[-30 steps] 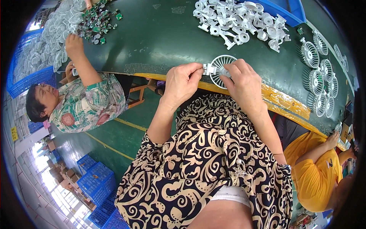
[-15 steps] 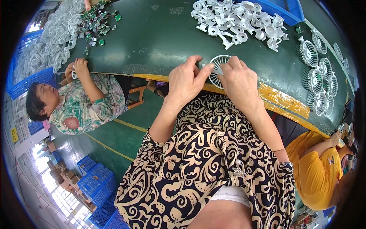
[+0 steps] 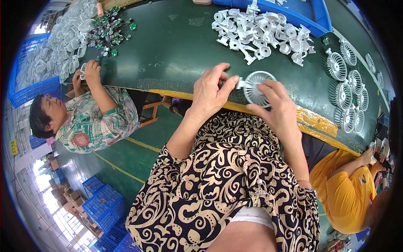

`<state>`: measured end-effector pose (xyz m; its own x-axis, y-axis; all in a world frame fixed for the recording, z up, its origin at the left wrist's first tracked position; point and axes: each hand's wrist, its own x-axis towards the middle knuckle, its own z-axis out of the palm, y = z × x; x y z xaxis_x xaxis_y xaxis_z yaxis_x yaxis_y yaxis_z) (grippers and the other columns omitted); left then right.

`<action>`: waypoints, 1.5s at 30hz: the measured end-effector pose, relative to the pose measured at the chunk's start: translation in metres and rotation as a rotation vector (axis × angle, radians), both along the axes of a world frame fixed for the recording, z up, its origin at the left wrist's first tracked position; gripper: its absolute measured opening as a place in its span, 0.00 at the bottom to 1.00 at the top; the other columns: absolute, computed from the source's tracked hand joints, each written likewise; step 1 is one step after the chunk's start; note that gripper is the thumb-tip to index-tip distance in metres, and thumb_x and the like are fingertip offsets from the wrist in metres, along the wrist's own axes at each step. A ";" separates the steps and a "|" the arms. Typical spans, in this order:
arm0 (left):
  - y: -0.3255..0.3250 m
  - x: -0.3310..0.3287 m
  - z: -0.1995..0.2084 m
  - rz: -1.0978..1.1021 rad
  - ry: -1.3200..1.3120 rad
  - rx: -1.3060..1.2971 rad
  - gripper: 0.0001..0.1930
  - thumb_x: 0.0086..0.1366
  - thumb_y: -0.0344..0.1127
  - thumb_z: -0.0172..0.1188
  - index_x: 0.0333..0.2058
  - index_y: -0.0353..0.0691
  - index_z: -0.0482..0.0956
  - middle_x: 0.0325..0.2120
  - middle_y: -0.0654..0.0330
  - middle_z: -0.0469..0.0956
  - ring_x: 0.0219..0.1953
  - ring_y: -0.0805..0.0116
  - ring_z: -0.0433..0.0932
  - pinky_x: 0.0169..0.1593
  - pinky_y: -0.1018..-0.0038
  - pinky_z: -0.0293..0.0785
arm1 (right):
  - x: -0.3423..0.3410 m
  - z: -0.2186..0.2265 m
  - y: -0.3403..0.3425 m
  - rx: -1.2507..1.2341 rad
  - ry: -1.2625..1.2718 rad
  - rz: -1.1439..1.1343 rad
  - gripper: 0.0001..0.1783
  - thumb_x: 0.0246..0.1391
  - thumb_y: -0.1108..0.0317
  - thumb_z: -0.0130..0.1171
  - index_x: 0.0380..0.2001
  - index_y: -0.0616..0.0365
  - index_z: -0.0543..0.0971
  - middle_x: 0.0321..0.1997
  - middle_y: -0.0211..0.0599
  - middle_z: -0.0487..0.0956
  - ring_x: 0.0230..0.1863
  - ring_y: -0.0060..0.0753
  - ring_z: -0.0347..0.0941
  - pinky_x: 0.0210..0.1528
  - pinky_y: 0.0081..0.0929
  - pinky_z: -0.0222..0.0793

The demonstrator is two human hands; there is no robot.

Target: The person assembles small fan components by hand, attaching plastic brackets and connectors onto fan guards and placing the assembled parts on the table.

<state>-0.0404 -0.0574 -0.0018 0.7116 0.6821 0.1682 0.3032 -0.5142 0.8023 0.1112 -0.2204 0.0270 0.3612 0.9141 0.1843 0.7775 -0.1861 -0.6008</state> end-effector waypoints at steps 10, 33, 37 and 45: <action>0.006 0.003 -0.021 0.097 -0.097 0.213 0.10 0.63 0.31 0.65 0.43 0.42 0.81 0.27 0.59 0.81 0.29 0.59 0.77 0.34 0.66 0.74 | 0.087 -0.003 -0.086 -0.189 -0.464 -0.779 0.20 0.55 0.55 0.69 0.45 0.57 0.83 0.53 0.40 0.80 0.51 0.46 0.79 0.51 0.38 0.75; 0.005 0.003 -0.022 0.079 -0.085 0.304 0.07 0.64 0.26 0.62 0.41 0.39 0.83 0.30 0.57 0.82 0.30 0.58 0.77 0.36 0.65 0.73 | 0.024 -0.029 0.066 0.508 -0.028 -0.229 0.11 0.52 0.76 0.63 0.40 0.58 0.79 0.32 0.40 0.76 0.28 0.47 0.78 0.29 0.39 0.76; 0.005 0.008 -0.019 0.080 -0.097 0.322 0.07 0.64 0.26 0.62 0.41 0.39 0.83 0.30 0.57 0.81 0.30 0.58 0.76 0.36 0.66 0.73 | 0.032 -0.031 0.021 0.372 0.134 -0.353 0.14 0.53 0.77 0.62 0.44 0.56 0.80 0.33 0.41 0.78 0.28 0.47 0.78 0.30 0.38 0.75; 0.003 0.003 -0.019 0.087 -0.063 0.301 0.07 0.64 0.27 0.62 0.41 0.40 0.83 0.30 0.58 0.81 0.30 0.61 0.76 0.36 0.68 0.73 | 0.075 -0.034 -0.026 0.150 0.242 -0.638 0.29 0.55 0.75 0.62 0.62 0.56 0.71 0.29 0.44 0.80 0.23 0.33 0.77 0.29 0.32 0.73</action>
